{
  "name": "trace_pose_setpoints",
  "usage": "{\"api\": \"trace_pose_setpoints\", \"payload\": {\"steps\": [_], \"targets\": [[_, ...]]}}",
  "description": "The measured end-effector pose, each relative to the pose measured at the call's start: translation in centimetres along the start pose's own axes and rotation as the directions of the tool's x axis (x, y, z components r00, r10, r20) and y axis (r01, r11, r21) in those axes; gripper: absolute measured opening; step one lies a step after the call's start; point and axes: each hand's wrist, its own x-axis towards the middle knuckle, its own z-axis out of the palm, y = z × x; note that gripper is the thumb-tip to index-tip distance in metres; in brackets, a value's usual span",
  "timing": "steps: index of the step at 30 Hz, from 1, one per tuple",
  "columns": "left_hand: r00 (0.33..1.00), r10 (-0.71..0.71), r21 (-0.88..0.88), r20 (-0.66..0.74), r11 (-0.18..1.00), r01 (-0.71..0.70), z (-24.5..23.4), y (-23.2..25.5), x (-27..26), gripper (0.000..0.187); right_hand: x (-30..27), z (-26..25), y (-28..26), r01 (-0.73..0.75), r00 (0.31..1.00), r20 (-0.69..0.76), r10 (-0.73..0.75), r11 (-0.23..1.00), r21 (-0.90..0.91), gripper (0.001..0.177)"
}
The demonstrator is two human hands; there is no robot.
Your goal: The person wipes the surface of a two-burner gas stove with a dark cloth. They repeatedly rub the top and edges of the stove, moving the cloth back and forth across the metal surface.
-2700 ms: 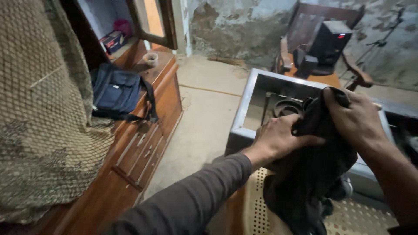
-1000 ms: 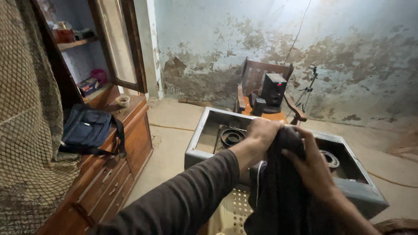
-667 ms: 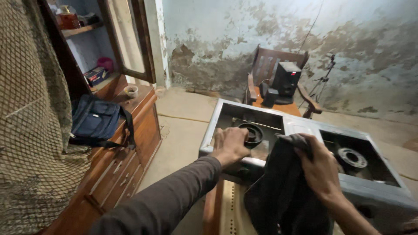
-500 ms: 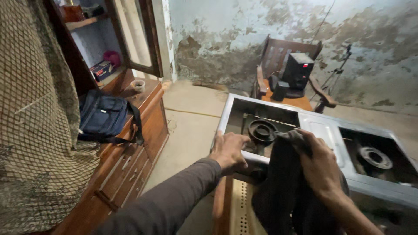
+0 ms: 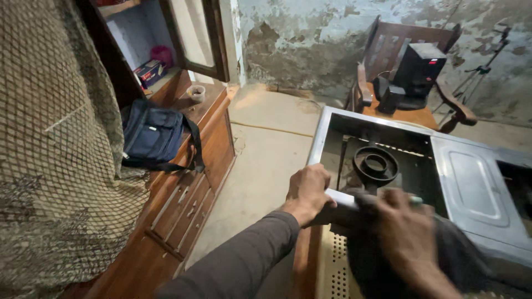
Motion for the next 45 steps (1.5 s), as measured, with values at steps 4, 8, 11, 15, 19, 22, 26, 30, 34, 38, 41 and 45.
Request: {"api": "trace_pose_setpoints", "payload": {"steps": [4, 8, 11, 15, 19, 22, 26, 30, 34, 38, 41, 45], "targets": [[0.992, -0.026, 0.043, 0.123, 0.999, 0.021, -0.7, -0.3, 0.2, 0.032, -1.4, 0.2, 3.6, -0.198, 0.979, 0.055, 0.196, 0.98, 0.019, 0.033], [0.997, 0.015, 0.055, 0.077, 0.998, -0.019, -0.4, -0.3, -0.6, 0.019, -0.7, 0.2, 1.5, -0.134, 0.989, 0.071, 0.129, 0.988, 0.07, 0.034], [0.997, 0.07, 0.117, -0.014, 0.991, -0.068, -0.3, -0.4, -1.3, 0.015, 0.5, 0.1, -4.0, 0.019, 0.993, -0.113, 0.018, 0.947, 0.32, 0.037], [0.978, 0.161, 0.13, -0.129, 0.981, -0.145, -0.4, -0.6, -1.6, 0.008, 1.2, -0.4, -8.5, -0.01, 1.0, 0.017, 0.006, 0.967, 0.254, 0.041], [0.99, 0.119, 0.114, -0.08, 0.987, -0.11, 0.4, -0.8, -1.5, 0.011, 0.1, -0.8, -4.9, 0.026, 1.0, 0.008, -0.029, 0.973, 0.229, 0.057], [0.997, 0.069, 0.172, -0.043, 0.983, -0.061, 1.0, -0.6, -1.5, 0.01, -0.9, -1.5, -1.4, -0.017, 0.999, 0.037, 0.011, 0.989, 0.144, 0.057], [0.994, 0.097, 0.296, -0.053, 0.952, -0.078, 1.7, 0.6, -0.9, 0.019, -1.5, -1.6, -1.0, -0.129, 0.991, 0.065, 0.12, 0.979, 0.159, 0.054], [0.992, 0.105, 0.265, 0.07, 0.957, -0.12, 3.5, 3.1, -0.8, 0.013, -1.3, -0.8, -2.1, -0.112, 0.994, 0.019, 0.112, 0.943, 0.313, 0.041], [0.99, 0.125, 0.111, 0.07, 0.985, -0.132, 6.1, 6.0, -0.1, 0.013, -0.7, -0.7, 0.2, -0.127, 0.99, 0.1, 0.1, 0.942, 0.31, 0.042], [0.973, 0.21, 0.103, 0.097, 0.97, -0.22, 8.6, 8.1, 0.2, 0.014, -2.5, -1.4, 4.5, -0.195, 0.962, 0.225, 0.154, 0.966, 0.171, 0.033], [0.964, 0.234, 0.163, 0.123, 0.954, -0.252, 9.7, 9.4, 0.8, 0.014, -4.1, -1.8, 7.3, -0.237, 0.959, 0.197, 0.204, 0.958, 0.162, 0.056], [0.967, 0.204, 0.201, 0.154, 0.952, -0.232, 10.5, 10.2, 1.2, 0.013, -5.2, -1.2, 9.0, -0.345, 0.927, 0.209, 0.312, 0.927, 0.145, 0.047]]}}
